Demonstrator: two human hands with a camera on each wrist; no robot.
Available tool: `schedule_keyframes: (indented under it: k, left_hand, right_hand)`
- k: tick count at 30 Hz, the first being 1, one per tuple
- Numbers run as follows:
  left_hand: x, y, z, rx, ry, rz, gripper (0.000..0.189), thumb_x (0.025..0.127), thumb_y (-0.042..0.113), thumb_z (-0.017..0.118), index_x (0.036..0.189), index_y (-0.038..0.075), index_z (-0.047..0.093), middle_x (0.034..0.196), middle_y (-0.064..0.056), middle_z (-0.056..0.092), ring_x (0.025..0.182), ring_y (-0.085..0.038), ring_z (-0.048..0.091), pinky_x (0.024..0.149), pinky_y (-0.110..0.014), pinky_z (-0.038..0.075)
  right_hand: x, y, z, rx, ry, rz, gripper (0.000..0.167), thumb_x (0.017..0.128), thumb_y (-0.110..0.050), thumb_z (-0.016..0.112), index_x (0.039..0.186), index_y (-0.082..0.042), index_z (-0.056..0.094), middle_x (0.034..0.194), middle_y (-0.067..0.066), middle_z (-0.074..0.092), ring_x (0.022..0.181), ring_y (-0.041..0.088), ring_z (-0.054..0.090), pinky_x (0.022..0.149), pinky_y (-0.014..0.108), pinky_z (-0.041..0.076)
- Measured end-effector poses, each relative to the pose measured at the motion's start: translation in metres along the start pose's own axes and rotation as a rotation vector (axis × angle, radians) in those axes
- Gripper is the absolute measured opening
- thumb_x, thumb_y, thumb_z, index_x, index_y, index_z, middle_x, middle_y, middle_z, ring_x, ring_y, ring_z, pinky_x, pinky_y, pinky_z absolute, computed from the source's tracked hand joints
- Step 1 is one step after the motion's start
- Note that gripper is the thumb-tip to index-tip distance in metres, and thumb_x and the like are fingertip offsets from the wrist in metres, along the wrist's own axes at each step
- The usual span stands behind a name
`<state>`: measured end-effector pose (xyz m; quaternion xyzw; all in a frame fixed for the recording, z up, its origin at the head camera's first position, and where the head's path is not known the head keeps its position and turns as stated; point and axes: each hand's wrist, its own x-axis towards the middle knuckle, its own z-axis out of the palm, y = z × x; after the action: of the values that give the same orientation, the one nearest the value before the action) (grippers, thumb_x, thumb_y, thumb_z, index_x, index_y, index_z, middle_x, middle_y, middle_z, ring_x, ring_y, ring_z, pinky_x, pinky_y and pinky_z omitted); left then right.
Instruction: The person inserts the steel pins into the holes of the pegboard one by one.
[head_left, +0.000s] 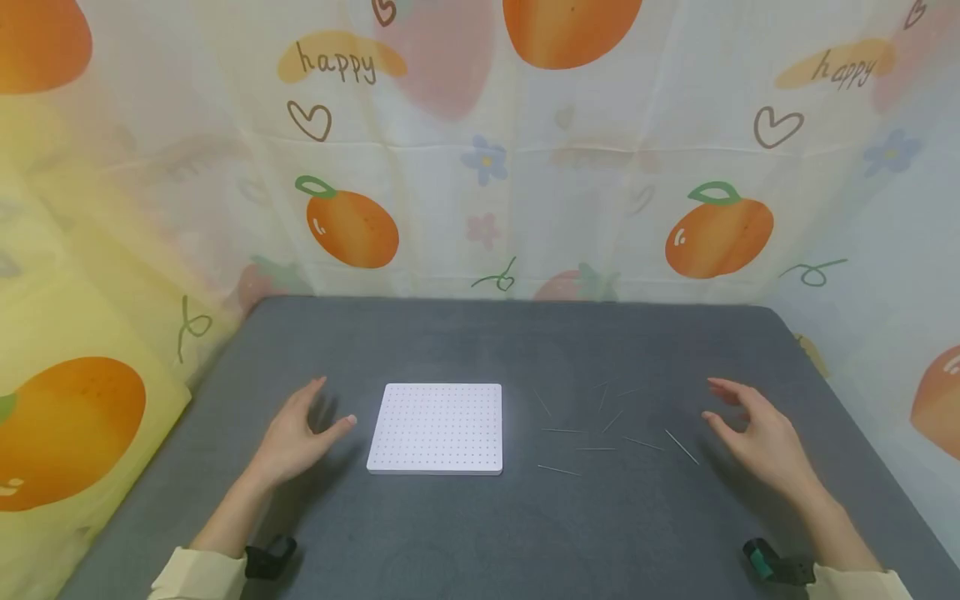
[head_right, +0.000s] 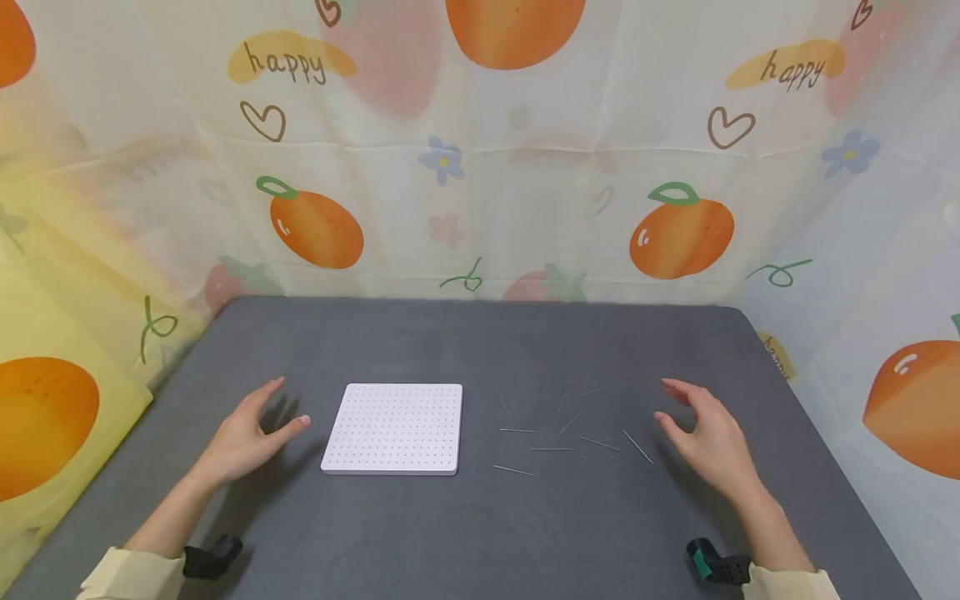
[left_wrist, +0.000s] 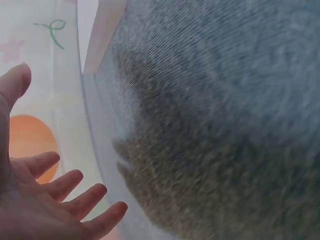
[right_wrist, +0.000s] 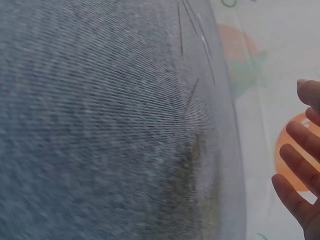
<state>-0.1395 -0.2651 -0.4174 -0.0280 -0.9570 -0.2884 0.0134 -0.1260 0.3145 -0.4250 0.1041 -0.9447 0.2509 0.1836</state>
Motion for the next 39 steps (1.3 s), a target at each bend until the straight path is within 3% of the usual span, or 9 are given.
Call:
schedule_keyframes:
  k: [2,6,9,18,26,33,39]
  left_hand:
    - [0.0,0.0,0.002,-0.011,0.0,-0.015,0.087,0.081,0.05,0.062,0.142,-0.001,0.028,0.143,-0.029,0.028,0.13,-0.048,0.026,0.098,-0.061,0.023]
    - [-0.001,0.0,0.007,-0.039,0.003,-0.049,0.085,0.079,0.05,0.064,0.141,0.001,0.032,0.142,-0.027,0.033,0.128,-0.046,0.029,0.098,-0.059,0.026]
    - [-0.001,0.0,0.011,-0.055,0.016,-0.073,0.083,0.079,0.05,0.065,0.14,0.003,0.034,0.139,-0.026,0.038,0.125,-0.044,0.037,0.095,-0.057,0.031]
    - [0.0,0.004,0.017,-0.098,0.067,-0.112,0.069,0.076,0.038,0.072,0.132,0.006,0.048,0.122,-0.021,0.057,0.104,-0.036,0.058,0.076,-0.045,0.047]
    - [0.002,0.011,0.025,-0.196,0.061,-0.124,0.055,0.077,0.026,0.073,0.125,0.004,0.056,0.117,-0.015,0.062,0.093,-0.028,0.066,0.062,-0.026,0.049]
    - [0.004,0.015,0.036,-0.21,0.068,-0.116,0.042,0.075,0.018,0.073,0.114,0.004,0.063,0.105,-0.012,0.068,0.081,-0.022,0.068,0.058,-0.025,0.048]
    - [0.005,0.02,0.042,-0.179,0.045,-0.117,0.041,0.075,0.016,0.073,0.112,0.003,0.064,0.102,-0.014,0.068,0.079,-0.021,0.066,0.058,-0.026,0.048]
  right_hand:
    - [-0.002,0.0,0.002,0.01,-0.005,0.015,0.046,0.083,-0.014,0.067,0.125,-0.005,0.052,0.11,0.014,0.061,0.098,0.022,0.053,0.076,0.043,0.044]
    - [-0.007,0.002,0.007,0.022,-0.011,0.041,0.041,0.084,-0.016,0.066,0.122,-0.006,0.055,0.108,0.012,0.063,0.094,-0.006,0.047,0.073,0.026,0.045]
    - [-0.011,0.003,0.009,0.043,-0.03,0.069,0.037,0.085,-0.018,0.065,0.119,-0.007,0.056,0.107,0.011,0.064,0.091,-0.017,0.041,0.07,0.016,0.043]
    - [-0.016,0.001,0.016,0.056,-0.038,0.122,0.028,0.083,-0.016,0.067,0.109,-0.009,0.061,0.096,0.007,0.066,0.077,-0.003,0.056,0.064,0.02,0.046]
    - [-0.018,0.003,0.023,0.036,-0.079,0.135,0.022,0.081,-0.017,0.069,0.101,-0.01,0.065,0.087,0.0,0.065,0.071,-0.008,0.052,0.064,0.025,0.045]
    - [-0.02,0.003,0.026,0.015,-0.123,0.139,0.015,0.082,-0.019,0.068,0.095,-0.012,0.067,0.081,-0.004,0.062,0.071,-0.005,0.05,0.063,0.027,0.043]
    - [-0.021,0.003,0.028,0.032,-0.171,0.157,0.013,0.083,-0.018,0.066,0.095,-0.011,0.067,0.08,-0.005,0.06,0.069,-0.004,0.049,0.061,0.024,0.041]
